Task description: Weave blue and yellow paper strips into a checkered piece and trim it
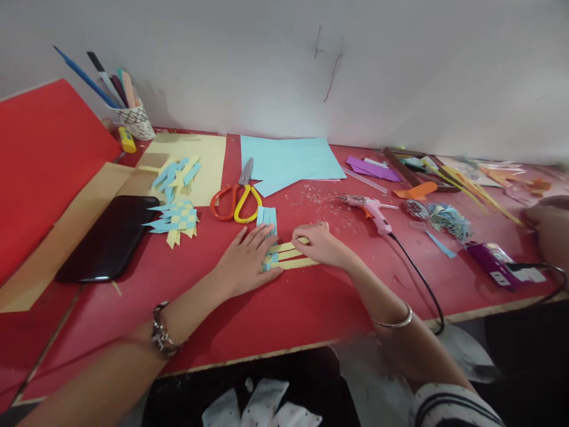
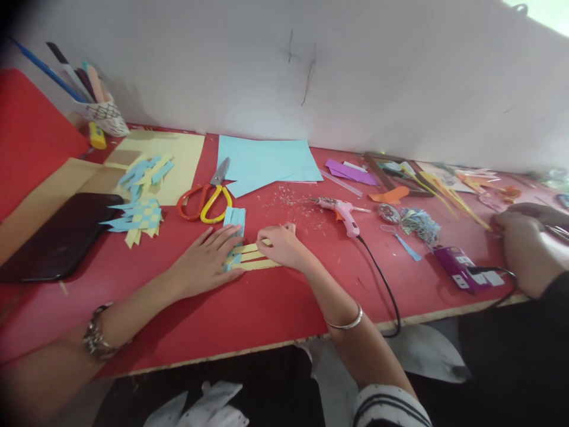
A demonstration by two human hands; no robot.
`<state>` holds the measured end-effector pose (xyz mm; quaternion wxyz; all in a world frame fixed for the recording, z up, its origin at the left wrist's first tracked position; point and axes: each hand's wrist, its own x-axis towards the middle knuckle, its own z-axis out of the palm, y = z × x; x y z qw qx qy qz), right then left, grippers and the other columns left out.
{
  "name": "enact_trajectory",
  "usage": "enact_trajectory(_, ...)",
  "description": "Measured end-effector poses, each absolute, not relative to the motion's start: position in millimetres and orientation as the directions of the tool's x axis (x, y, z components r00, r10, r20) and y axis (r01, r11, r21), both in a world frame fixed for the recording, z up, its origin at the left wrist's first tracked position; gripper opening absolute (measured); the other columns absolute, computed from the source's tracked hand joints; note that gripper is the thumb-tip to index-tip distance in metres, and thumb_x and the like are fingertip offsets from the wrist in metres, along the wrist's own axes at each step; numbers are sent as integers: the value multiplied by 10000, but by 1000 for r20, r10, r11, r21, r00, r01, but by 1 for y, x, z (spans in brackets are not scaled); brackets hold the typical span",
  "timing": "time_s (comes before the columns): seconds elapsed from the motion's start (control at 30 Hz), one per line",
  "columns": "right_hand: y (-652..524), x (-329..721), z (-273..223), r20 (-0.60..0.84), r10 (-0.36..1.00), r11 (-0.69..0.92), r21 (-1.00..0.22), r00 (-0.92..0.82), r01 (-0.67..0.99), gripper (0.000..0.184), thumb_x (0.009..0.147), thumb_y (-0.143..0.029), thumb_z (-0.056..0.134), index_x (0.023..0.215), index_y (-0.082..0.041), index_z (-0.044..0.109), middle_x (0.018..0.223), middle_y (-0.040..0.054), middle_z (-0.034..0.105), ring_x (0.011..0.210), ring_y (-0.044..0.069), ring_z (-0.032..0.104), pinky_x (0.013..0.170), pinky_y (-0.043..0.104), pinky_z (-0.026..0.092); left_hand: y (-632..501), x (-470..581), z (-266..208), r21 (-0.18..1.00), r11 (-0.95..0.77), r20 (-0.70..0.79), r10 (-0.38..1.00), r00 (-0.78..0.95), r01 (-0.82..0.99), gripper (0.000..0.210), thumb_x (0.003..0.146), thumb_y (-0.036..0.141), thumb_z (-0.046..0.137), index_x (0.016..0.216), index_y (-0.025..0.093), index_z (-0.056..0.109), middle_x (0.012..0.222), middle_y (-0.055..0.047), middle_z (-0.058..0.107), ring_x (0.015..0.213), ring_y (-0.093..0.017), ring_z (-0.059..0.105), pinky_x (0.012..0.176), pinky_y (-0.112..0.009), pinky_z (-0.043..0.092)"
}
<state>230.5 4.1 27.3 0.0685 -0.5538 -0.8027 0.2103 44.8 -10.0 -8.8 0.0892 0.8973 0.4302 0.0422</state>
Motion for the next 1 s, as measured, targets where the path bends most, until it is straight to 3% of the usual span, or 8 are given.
enact_trajectory(0.33,9,237,18,-45,868,429,-436,-495,791,133,705,-162,429,572,-164,432,592,-29,491,588,86,405,634,247,250,-11,44,-9,148,-622,-16,776,631,769,624,876,554,250,1344,151,340,1449,-95,281,1338,-242,223,1067,-456,213)
enact_trajectory(0.5,9,241,17,-17,846,473,-437,-532,765,153,705,-161,416,552,-166,410,565,-38,443,558,77,372,622,240,257,-10,43,-11,136,-646,-29,755,655,751,599,896,542,175,1381,205,276,1456,-55,266,1345,-219,204,1076,-462,179)
enact_trajectory(1.0,10,245,16,25,848,490,-419,-530,764,163,732,-158,433,569,-162,444,591,-24,460,580,83,400,597,224,262,-13,44,-5,125,-578,-73,805,589,806,622,878,560,257,1381,197,281,1466,-70,225,1351,-245,176,1076,-479,173)
